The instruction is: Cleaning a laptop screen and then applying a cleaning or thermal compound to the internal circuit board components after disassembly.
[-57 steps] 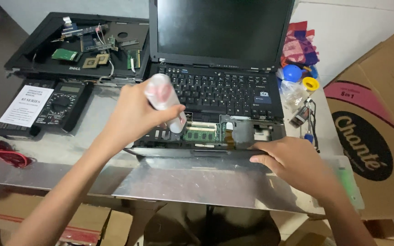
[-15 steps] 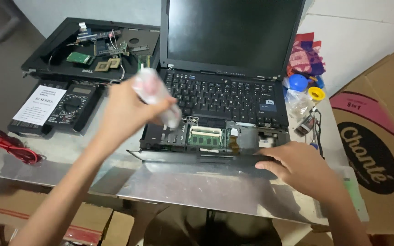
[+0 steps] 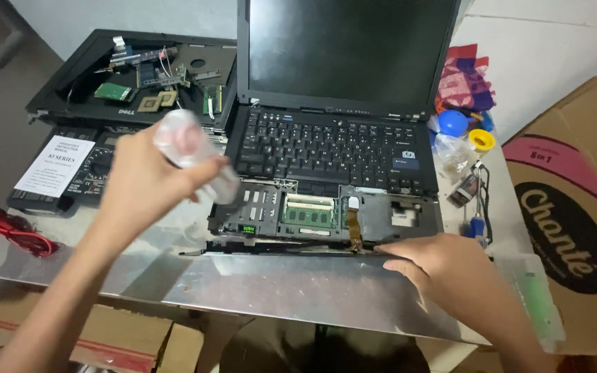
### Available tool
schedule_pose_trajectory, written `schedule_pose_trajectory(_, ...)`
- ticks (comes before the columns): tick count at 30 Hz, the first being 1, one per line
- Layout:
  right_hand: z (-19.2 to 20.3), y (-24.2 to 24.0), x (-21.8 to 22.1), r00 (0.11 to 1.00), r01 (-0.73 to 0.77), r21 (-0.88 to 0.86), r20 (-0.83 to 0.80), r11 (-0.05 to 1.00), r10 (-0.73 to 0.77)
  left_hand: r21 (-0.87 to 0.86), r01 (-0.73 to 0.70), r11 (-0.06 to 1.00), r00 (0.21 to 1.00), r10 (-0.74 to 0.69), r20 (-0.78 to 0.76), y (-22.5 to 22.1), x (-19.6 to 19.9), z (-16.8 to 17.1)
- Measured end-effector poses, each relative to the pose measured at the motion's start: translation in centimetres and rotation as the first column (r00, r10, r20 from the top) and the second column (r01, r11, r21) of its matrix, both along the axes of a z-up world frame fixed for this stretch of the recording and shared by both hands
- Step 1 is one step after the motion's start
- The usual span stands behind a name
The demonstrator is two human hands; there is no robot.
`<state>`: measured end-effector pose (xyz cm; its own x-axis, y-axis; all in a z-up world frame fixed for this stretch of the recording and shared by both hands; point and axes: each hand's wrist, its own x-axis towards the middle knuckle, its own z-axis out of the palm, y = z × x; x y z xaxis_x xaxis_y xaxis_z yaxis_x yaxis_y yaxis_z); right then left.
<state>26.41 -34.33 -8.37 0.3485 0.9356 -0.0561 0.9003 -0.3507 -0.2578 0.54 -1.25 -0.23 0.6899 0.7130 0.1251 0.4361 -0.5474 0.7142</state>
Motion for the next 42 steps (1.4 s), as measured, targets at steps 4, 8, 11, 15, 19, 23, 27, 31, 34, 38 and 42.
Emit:
schedule_pose_trajectory(4, -0.8, -0.6, -0.2, 0.999, -0.022, 0.046, 0.047, 0.999, 0.019, -0.006, 0.121, 0.993, 0.991, -0.121, -0.049, -3.9, 3.8, 0.6)
schedule_pose_trajectory(8, -1.4, -0.8, 0.3, 0.996, -0.065, 0.111, 0.070, 0.992, 0.057, 0.066, 0.234, 0.970, 0.965, -0.223, -0.140, -2.8, 4.3, -2.2)
schedule_pose_trajectory(11, -1.3, -0.8, 0.2, 0.994, -0.095, 0.149, 0.073, 0.984, 0.084, 0.105, 0.151, 0.983, 0.976, -0.131, -0.173, -1.3, 2.3, -2.5)
schedule_pose_trajectory(15, -1.5, -0.9, 0.3, 0.990, -0.124, 0.193, 0.085, 0.973, 0.109, 0.252, -0.053, 0.966, 0.964, 0.115, -0.241, 0.8, -0.9, -1.6)
schedule_pose_trajectory(19, -1.9, -0.8, 0.3, 0.989, -0.134, 0.222, 0.090, 0.966, 0.116, 0.087, -0.116, 0.989, 0.980, 0.128, -0.150, -3.0, 0.3, 1.1)
schedule_pose_trajectory(23, -2.3, -1.1, 0.5, 0.987, -0.143, 0.216, 0.100, 0.966, 0.124, -0.088, 0.073, 0.993, 0.988, -0.084, -0.132, -5.0, 2.6, -1.4)
schedule_pose_trajectory(27, -2.0, -0.9, 0.4, 0.991, -0.126, 0.210, 0.070, 0.970, 0.113, 0.036, 0.157, 0.987, 0.965, -0.146, -0.218, -3.2, 1.8, -3.7)
schedule_pose_trajectory(31, -2.0, -1.0, 0.3, 0.990, -0.131, 0.220, 0.079, 0.967, 0.116, 0.026, 0.120, 0.992, 0.964, -0.110, -0.241, -2.8, -0.5, -3.2)
schedule_pose_trajectory(34, -2.2, -1.1, 0.3, 0.991, -0.125, 0.220, 0.068, 0.967, 0.113, 0.083, 0.075, 0.994, 0.969, -0.053, -0.242, -3.1, -1.5, -2.8)
schedule_pose_trajectory(38, -2.3, -1.1, 0.3, 0.992, -0.116, 0.216, 0.077, 0.970, 0.101, 0.120, -0.094, 0.988, 0.990, 0.105, -0.092, -4.5, -1.3, -1.8)
schedule_pose_trajectory(42, -2.5, -1.0, 0.5, 0.993, -0.093, 0.144, 0.089, 0.985, 0.081, -0.018, 0.038, 0.999, 0.975, -0.041, -0.220, -7.4, 0.8, 0.5)
